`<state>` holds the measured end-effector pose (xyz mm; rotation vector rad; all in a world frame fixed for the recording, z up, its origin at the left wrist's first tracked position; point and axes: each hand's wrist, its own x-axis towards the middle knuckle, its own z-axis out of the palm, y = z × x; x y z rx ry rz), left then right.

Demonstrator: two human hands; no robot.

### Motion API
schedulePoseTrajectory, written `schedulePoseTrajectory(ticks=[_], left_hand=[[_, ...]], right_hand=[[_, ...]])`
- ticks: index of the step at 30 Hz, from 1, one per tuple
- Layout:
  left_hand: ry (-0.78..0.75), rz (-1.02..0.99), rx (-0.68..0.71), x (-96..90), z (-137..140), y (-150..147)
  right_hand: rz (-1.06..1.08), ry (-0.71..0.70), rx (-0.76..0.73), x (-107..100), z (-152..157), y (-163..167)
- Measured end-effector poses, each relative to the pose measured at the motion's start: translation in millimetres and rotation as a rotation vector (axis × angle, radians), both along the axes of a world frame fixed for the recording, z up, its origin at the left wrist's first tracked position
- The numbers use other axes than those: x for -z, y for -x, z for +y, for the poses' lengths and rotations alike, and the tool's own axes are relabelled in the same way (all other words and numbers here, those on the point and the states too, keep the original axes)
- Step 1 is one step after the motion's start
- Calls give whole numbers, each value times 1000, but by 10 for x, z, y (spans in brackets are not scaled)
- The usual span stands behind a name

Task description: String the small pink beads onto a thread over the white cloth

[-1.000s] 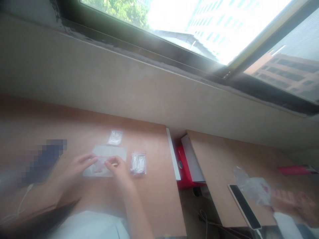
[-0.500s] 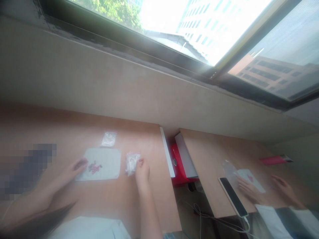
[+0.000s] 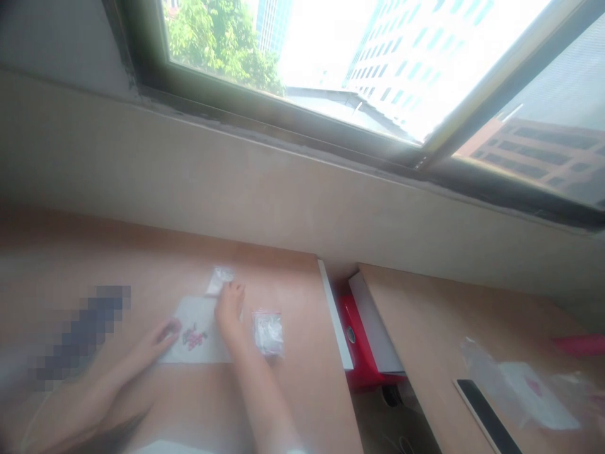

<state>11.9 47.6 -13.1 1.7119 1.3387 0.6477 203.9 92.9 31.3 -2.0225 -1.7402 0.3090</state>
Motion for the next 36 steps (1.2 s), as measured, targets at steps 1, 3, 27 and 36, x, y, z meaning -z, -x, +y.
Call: schedulePoseTrajectory(ticks=[1,3,27,36], left_hand=[[3,-14,1,-5,-7,-1],[9,-28,4,-19,-19,-5],[265,-383,-15,-967,-92,-258],[207,-211,32,-1127,-136,-288]], right_hand=[[6,17,-9,20,44,16],[35,20,-11,53,86,-4],[1210,140,115,-90,-656,-169],[676,-11,302,-183,-808,-49]])
